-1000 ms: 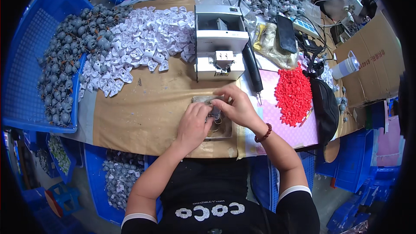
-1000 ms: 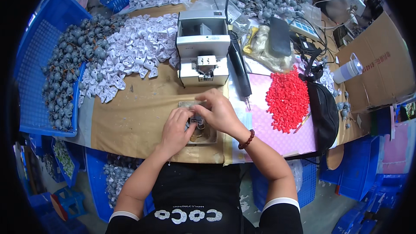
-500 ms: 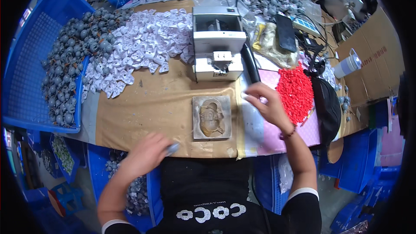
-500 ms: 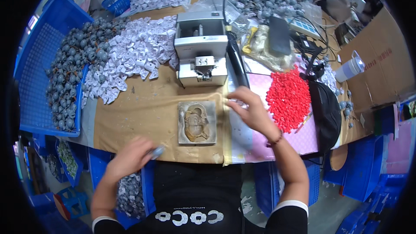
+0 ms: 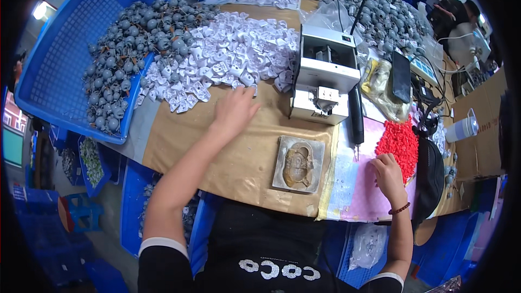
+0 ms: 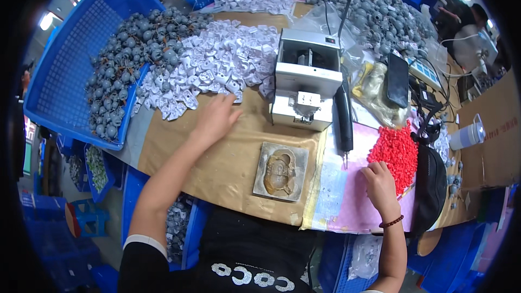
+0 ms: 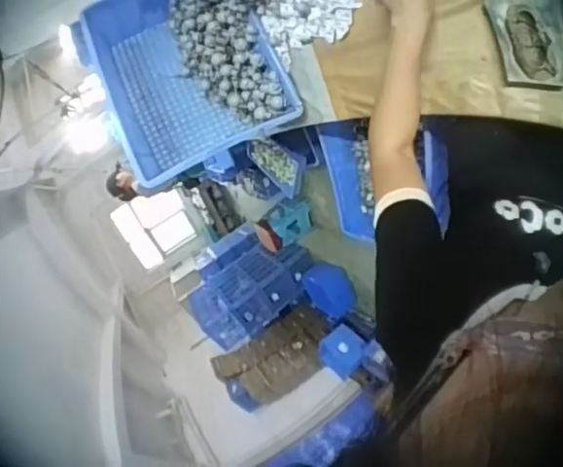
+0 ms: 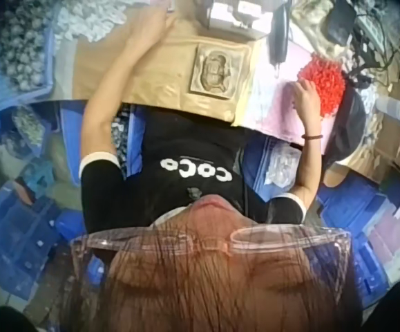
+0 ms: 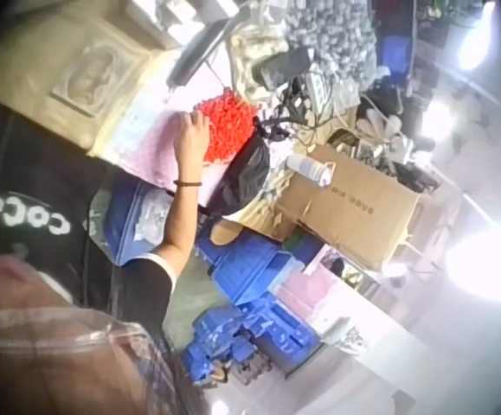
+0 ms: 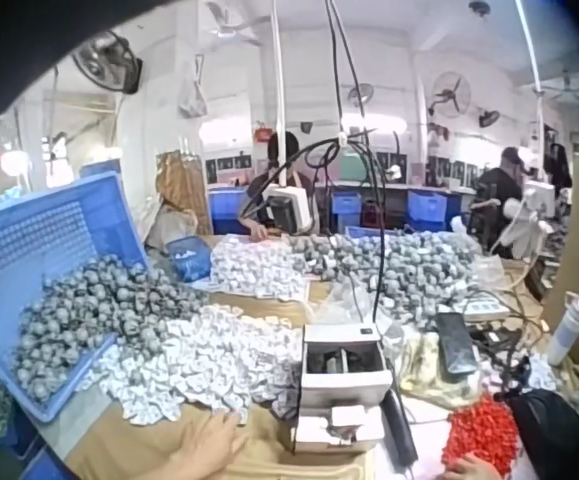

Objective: Assembling small toy components using an electric screwdriver at a factory workbench.

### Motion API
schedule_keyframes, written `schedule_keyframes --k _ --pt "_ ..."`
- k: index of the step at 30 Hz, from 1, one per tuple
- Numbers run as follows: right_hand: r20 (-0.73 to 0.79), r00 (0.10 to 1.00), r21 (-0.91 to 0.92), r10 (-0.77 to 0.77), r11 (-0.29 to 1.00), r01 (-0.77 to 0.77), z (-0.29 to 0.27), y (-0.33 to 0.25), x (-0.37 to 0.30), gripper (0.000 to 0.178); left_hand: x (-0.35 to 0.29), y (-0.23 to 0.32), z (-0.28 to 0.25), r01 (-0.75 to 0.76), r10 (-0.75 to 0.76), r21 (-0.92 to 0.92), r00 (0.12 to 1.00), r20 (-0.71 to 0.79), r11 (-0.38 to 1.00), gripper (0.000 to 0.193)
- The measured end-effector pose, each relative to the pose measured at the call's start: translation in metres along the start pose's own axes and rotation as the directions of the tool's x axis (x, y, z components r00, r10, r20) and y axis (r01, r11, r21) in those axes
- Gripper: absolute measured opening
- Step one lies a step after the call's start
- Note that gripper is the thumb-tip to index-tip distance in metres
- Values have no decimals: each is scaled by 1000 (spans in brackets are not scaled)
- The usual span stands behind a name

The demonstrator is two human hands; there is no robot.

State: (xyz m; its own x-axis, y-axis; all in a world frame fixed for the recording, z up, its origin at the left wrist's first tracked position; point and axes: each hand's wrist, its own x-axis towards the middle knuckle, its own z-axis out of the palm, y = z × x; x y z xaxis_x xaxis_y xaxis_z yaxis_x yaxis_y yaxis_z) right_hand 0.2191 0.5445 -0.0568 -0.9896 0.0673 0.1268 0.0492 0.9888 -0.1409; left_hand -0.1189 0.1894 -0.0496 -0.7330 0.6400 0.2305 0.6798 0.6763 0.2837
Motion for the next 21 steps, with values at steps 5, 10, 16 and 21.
schedule_keyframes --k 5,10,16,21 --pt "20 1000 -14 10 1000 -10 4 4 -2 27 29 -9 38 65 -62 46 996 -66 997 30" --pt "14 999 13 32 999 -32 9 11 -2 18 -11 32 -3 -82 182 -498 971 156 863 26" --pt "-109 992 259 61 965 -31 -4 -25 27 18 -70 90 -4 -349 537 -629 834 131 695 24" --pt "-267 952 524 -152 805 276 -5 -95 73 22 -71 99 19 -249 372 -489 912 171 836 39"
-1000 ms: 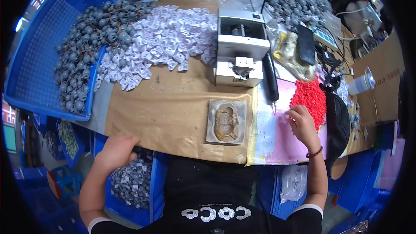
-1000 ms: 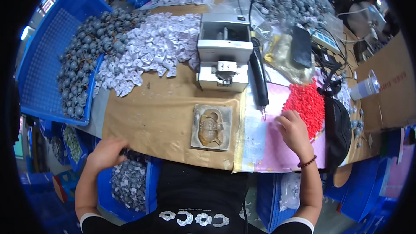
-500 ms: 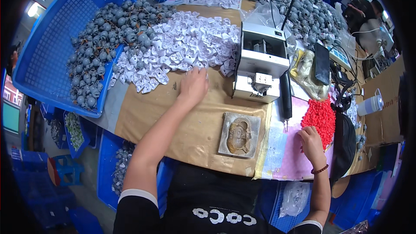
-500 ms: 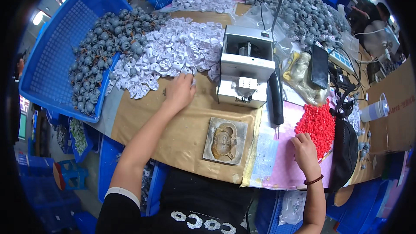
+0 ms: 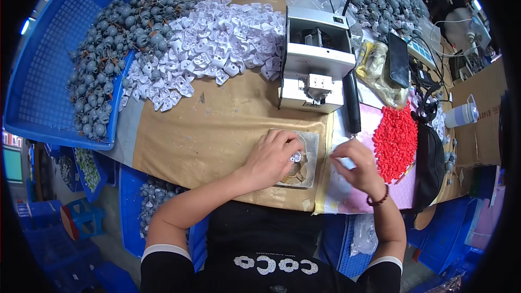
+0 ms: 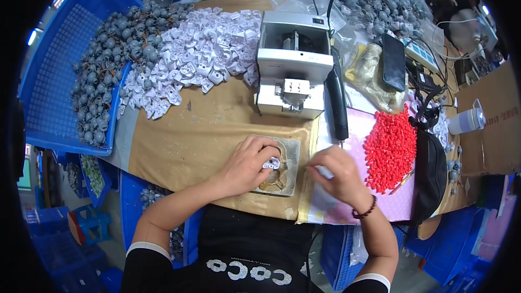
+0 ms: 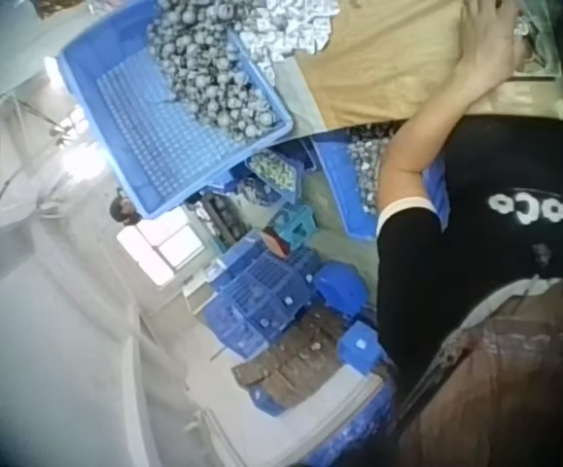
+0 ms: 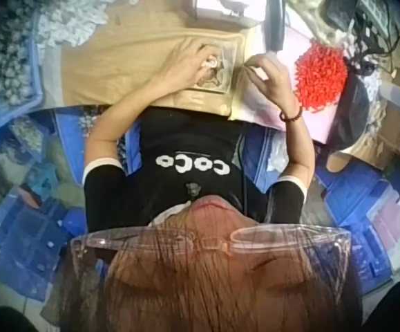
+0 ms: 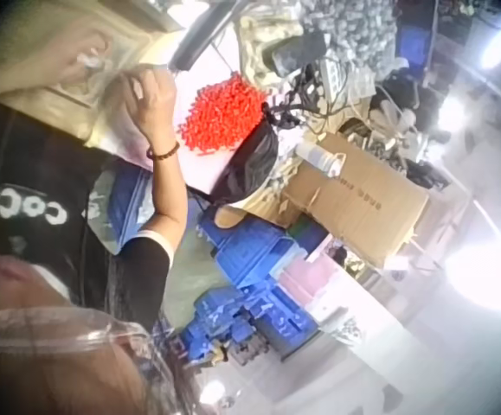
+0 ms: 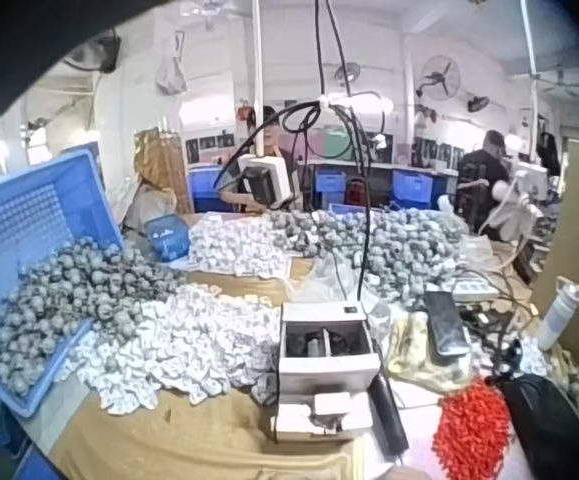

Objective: Assembling small toy components using an electric screwdriver at a factory workbench.

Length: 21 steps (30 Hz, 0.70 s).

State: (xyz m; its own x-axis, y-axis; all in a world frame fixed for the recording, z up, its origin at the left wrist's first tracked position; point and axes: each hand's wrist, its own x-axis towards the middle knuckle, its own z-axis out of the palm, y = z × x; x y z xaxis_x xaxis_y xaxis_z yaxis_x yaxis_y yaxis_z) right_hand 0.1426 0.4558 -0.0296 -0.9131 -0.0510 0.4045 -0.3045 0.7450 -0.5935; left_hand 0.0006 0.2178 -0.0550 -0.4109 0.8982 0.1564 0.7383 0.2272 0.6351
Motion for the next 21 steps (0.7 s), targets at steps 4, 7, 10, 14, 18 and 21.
schedule_keyframes --k 4,7,10,14,18,21 --pt "71 982 -1 -177 984 178 45 -13 27 25 -6 -11 -7 6 -23 -190 996 -87 982 49" --pt "122 963 -86 -241 964 252 64 -10 30 24 -9 -30 -46 50 -72 -181 991 -115 982 51" --pt "149 955 -159 -255 947 278 67 -11 27 26 -19 -93 -84 166 -146 58 957 -249 984 45" --pt "148 968 -231 -203 944 234 68 -25 24 33 -9 -168 -164 286 -79 309 836 -543 907 31" --pt "99 981 -215 -169 959 187 75 -24 21 32 1 -236 -236 461 -46 449 735 -676 765 39" --pt "86 988 -149 -130 979 142 79 -20 21 31 7 -269 -272 585 -70 491 686 -725 645 42"
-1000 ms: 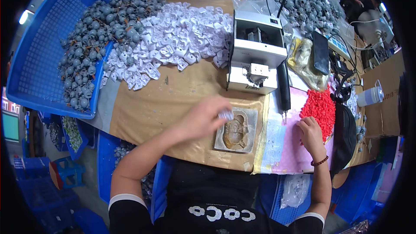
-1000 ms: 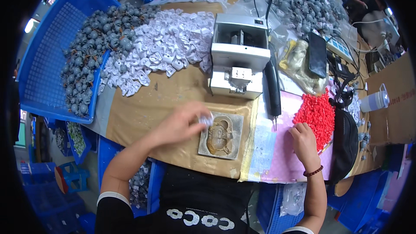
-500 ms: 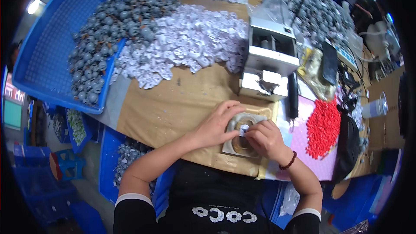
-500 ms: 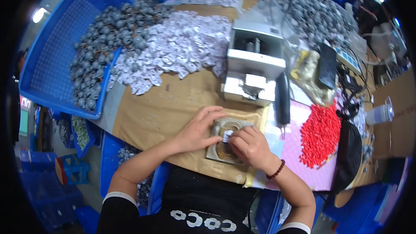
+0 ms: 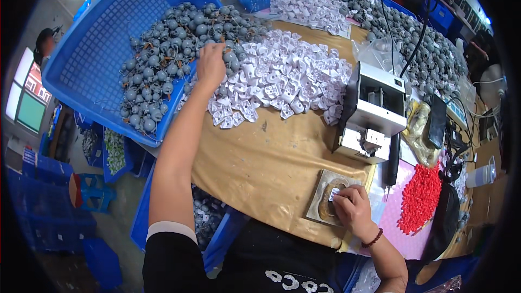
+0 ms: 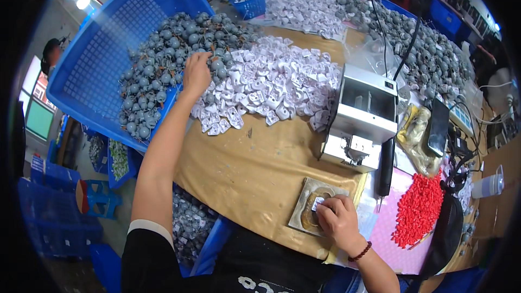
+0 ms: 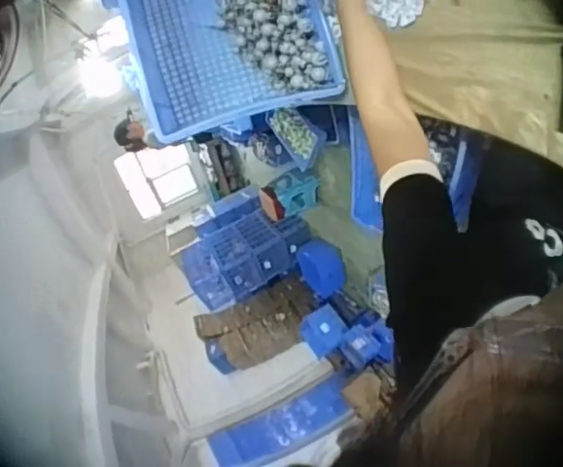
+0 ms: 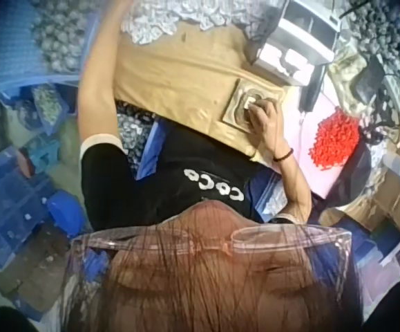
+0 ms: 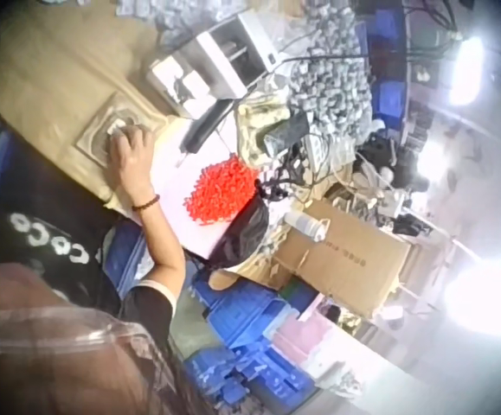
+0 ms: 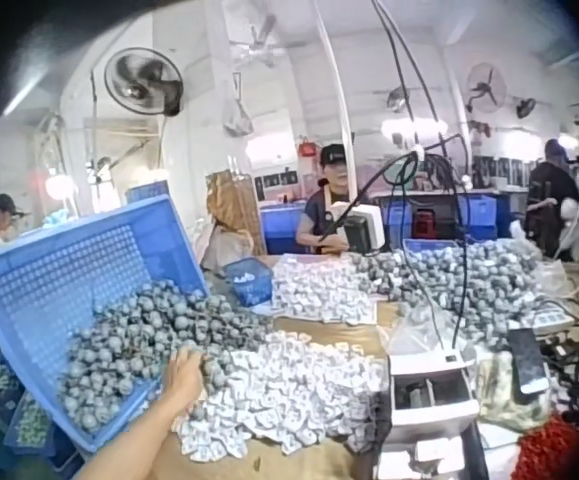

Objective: Assembling small toy components using an electric screwdriver at a factory workbench.

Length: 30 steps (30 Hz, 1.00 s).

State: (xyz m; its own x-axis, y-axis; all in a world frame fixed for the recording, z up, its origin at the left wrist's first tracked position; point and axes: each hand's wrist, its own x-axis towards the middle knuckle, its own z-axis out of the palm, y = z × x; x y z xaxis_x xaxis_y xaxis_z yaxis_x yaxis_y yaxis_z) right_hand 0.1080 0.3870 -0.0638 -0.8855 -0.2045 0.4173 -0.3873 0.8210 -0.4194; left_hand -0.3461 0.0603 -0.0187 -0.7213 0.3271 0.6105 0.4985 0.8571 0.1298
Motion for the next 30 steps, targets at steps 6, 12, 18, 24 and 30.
schedule_keyframes --k 6,12,18,24,30 --pt "-20 957 275 290 922 -274 -6 -5 -2 29 24 -22 7 -3 -6 105 997 80 995 14" --pt "-105 905 398 413 851 -342 -21 8 -10 21 39 15 -24 97 -47 -370 989 140 924 21" --pt "-195 929 331 314 913 -240 -58 5 14 19 -5 151 -109 401 217 -812 826 521 423 19" --pt "-248 962 321 110 947 -26 -94 -26 57 38 -104 242 -142 882 665 -468 320 675 51 29" --pt "284 858 881 427 236 -409 -57 -29 5 29 -198 271 -131 932 798 137 202 568 -334 35"
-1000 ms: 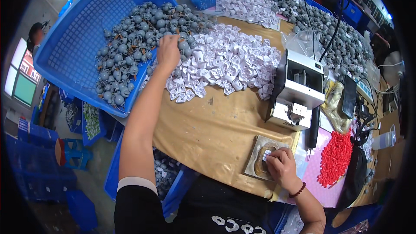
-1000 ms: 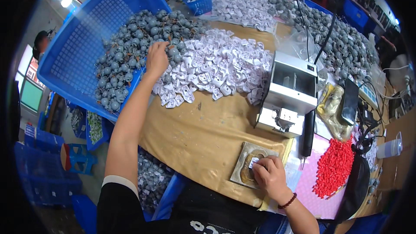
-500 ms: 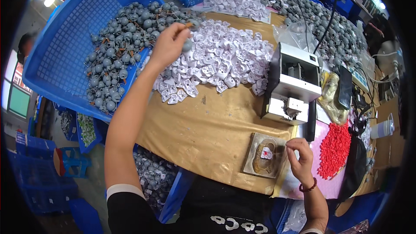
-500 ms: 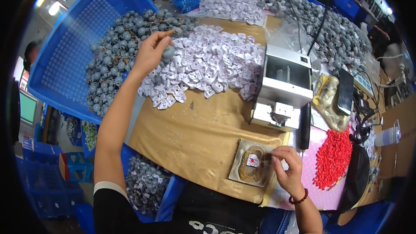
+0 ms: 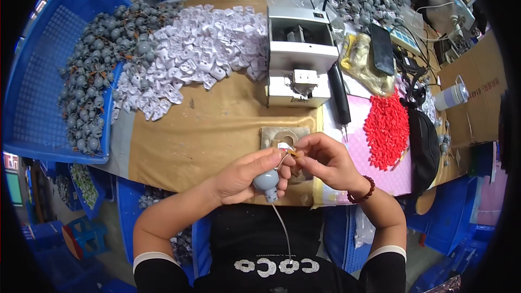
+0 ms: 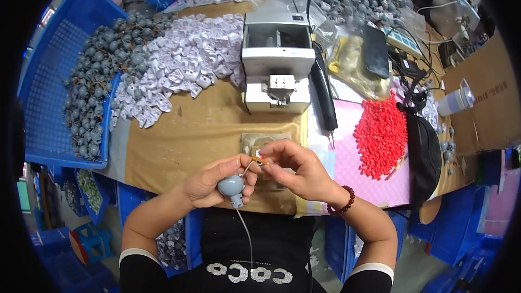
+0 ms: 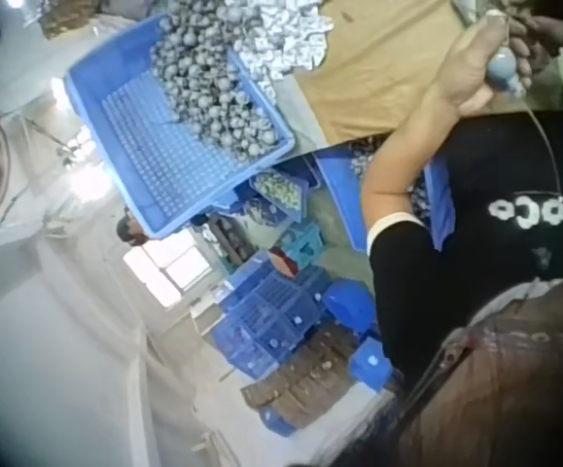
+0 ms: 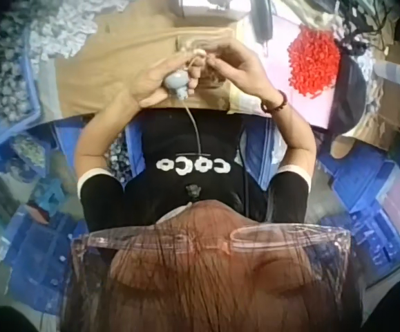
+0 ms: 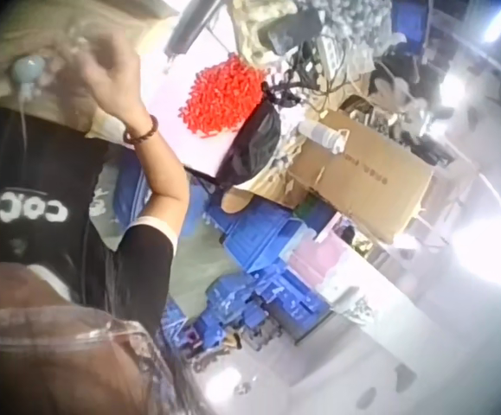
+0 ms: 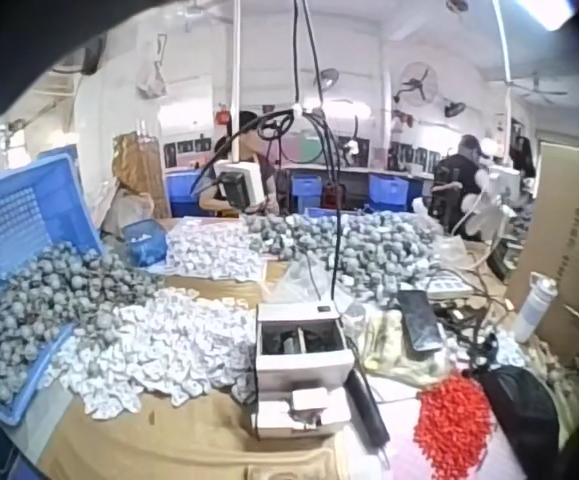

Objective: Assembling small toy components using an electric screwdriver at a factory workbench.

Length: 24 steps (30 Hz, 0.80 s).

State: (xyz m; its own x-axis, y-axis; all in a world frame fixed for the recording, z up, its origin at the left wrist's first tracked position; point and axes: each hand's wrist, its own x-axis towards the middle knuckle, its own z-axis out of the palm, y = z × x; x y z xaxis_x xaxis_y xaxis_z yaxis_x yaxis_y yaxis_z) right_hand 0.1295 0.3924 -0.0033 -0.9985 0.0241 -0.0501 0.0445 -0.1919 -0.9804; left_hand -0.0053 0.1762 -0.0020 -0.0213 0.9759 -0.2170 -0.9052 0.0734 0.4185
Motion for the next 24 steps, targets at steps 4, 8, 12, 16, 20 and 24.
schedule_keyframes --k 4,8,12,16,20,24 --pt "-102 995 -530 -23 847 -34 -8 14 -9 11 -3 -39 -13 -44 156 335 936 -315 941 36" --pt "250 879 -861 -406 323 393 -12 41 0 29 -3 -56 -14 31 590 973 791 -164 229 42" --pt "372 836 -895 -405 84 439 -8 46 15 30 2 -61 -29 22 685 987 723 93 -158 41" --pt "432 836 -888 -339 5 460 -7 41 20 33 9 -59 -31 41 686 989 724 70 -144 40" --pt "430 848 -893 -309 -3 451 -6 41 20 33 12 -58 -32 64 695 990 717 44 -129 41" --pt "422 863 -901 -278 -23 433 -2 40 20 32 17 -53 -29 121 688 957 719 99 -264 45"
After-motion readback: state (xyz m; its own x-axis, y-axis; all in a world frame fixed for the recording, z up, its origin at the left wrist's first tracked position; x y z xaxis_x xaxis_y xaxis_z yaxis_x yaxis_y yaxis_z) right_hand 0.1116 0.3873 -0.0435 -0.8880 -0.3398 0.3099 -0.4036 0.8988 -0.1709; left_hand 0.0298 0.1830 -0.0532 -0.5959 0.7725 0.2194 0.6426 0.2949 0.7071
